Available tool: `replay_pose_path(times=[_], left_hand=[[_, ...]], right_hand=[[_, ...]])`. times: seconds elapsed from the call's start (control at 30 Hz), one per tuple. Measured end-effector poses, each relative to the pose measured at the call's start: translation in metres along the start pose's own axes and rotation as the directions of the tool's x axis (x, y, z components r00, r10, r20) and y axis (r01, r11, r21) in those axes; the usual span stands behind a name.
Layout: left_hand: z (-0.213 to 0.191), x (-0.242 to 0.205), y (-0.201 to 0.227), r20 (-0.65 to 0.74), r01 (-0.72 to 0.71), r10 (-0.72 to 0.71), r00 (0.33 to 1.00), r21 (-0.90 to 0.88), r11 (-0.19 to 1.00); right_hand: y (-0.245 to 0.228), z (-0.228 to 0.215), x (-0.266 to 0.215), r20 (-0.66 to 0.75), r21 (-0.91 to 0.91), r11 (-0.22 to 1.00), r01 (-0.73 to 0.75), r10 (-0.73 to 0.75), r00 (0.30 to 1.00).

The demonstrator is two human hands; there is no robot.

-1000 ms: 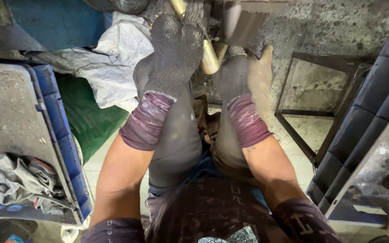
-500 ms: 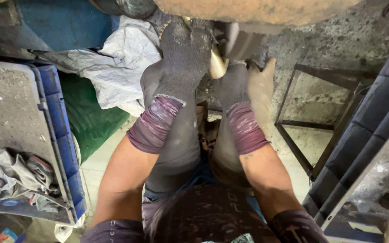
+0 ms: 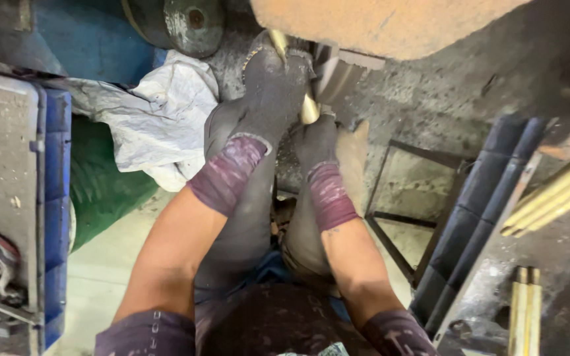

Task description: The person sits and uses a bench grinder to smooth and shape the ends of brass-colored metal rods. They hold each rod with both gloved hands, rotate it against the spinning wheel, and periodically inspect the surface before continuing.

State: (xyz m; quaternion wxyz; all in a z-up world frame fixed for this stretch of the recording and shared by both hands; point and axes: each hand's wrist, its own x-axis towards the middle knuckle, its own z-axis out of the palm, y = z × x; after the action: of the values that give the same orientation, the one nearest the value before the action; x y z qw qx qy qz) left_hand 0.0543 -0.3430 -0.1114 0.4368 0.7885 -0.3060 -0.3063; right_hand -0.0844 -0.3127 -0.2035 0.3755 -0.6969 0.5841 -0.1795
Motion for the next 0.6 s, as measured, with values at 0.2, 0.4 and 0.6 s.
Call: replay_pose_path(times=[0.2, 0.4, 0.6], left_hand=[[-0.031, -0.010, 0.050, 0.036, 0.012, -0.004, 0.999, -0.239, 0.971], [-0.096, -0.081, 0.051, 0.152, -0.153, 0.217, 0.964, -0.350, 0.924], [-0.174, -0.204, 0.024, 0.288, -0.746, 0.689, 0.665, 0.296, 0.597]], right_hand=[[-0.032, -0.008, 0.002, 0.209, 0.769, 0.598, -0.223, 0.095, 0.973], [-0.059, -0.087, -0.062, 0.424, 0.891, -0.113, -0.439, -0.136, 0.895], [-0.075, -0.135, -0.167, 0.151, 0.851, 0.523, -0.054, -0.144, 0.978]])
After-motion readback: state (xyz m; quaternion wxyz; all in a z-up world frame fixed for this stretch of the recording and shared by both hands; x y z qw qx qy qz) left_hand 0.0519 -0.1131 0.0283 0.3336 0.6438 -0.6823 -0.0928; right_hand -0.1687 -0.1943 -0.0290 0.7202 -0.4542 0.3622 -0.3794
